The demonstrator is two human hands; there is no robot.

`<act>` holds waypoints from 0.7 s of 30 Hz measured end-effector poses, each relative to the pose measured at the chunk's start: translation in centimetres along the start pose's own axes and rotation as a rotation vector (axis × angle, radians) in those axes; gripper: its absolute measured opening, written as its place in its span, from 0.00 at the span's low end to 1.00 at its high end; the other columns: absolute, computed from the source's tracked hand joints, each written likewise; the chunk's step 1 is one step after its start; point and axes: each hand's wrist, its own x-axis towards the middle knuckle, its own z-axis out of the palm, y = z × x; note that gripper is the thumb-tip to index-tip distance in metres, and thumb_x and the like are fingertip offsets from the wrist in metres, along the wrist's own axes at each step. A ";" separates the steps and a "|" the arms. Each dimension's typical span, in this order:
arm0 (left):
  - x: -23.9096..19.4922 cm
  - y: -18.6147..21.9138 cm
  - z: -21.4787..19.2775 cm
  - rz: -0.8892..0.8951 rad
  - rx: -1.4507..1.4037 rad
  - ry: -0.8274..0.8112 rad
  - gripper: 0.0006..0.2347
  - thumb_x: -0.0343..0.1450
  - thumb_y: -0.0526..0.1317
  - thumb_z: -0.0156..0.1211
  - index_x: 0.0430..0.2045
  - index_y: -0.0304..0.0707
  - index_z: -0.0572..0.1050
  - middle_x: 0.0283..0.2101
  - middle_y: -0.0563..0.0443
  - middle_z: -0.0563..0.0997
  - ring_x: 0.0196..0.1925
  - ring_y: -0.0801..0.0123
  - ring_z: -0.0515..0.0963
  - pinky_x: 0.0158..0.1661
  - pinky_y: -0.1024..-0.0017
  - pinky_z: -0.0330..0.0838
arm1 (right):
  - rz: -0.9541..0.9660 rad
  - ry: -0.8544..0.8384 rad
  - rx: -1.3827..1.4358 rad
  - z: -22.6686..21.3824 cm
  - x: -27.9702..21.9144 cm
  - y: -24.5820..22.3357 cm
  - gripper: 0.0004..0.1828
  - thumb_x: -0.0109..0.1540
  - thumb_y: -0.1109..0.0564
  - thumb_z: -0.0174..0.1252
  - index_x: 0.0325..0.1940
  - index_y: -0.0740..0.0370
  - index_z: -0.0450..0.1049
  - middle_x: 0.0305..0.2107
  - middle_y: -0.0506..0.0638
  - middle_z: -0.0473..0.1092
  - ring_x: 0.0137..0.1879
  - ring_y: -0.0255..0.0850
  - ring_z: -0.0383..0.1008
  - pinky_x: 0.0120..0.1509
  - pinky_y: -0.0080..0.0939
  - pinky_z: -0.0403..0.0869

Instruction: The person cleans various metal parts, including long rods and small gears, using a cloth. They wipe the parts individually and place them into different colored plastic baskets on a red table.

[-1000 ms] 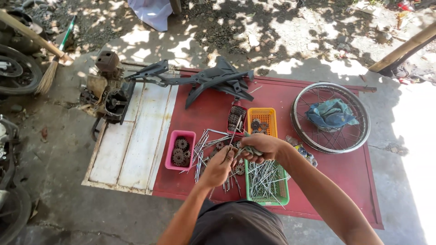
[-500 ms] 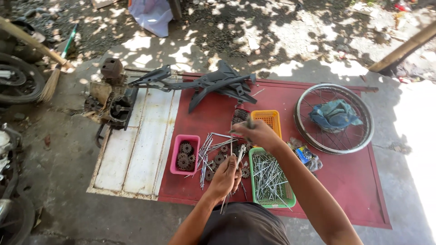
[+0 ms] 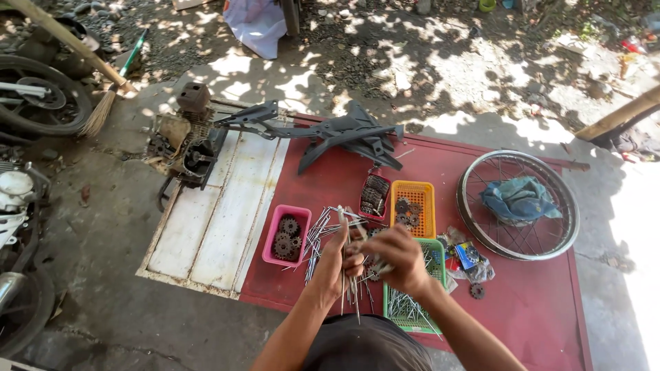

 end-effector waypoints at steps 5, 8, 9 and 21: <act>1.4 -0.3 -1.0 0.097 0.056 0.135 0.08 0.78 0.38 0.54 0.36 0.30 0.76 0.29 0.51 0.72 0.18 0.79 0.64 0.15 0.81 0.63 | 0.020 -0.168 0.019 -0.9 -0.7 -2.7 0.26 0.52 0.60 0.65 0.55 0.55 0.79 0.39 0.43 0.75 0.38 0.37 0.66 0.39 0.36 0.70; 1.1 0.6 -1.2 0.100 0.145 0.028 0.11 0.79 0.40 0.52 0.31 0.33 0.76 0.27 0.52 0.74 0.16 0.80 0.61 0.15 0.79 0.59 | 0.443 -0.175 0.236 -1.9 -1.8 -2.1 0.24 0.55 0.61 0.65 0.56 0.53 0.79 0.37 0.47 0.78 0.33 0.36 0.72 0.32 0.35 0.73; 0.7 0.8 -0.9 0.094 0.244 -0.069 0.14 0.80 0.43 0.51 0.27 0.36 0.76 0.21 0.56 0.74 0.13 0.82 0.58 0.15 0.79 0.53 | 0.793 -0.110 0.449 -2.4 -2.2 -1.8 0.16 0.61 0.57 0.64 0.54 0.51 0.81 0.37 0.50 0.80 0.29 0.35 0.75 0.28 0.34 0.74; -5.4 -3.3 1.8 0.062 0.376 0.057 0.06 0.77 0.32 0.53 0.41 0.24 0.73 0.23 0.44 0.74 0.11 0.86 0.57 0.11 0.85 0.53 | 1.294 0.093 0.793 -2.0 -1.9 2.8 0.25 0.67 0.47 0.62 0.60 0.69 0.74 0.44 0.68 0.70 0.48 0.55 0.69 0.55 0.58 0.71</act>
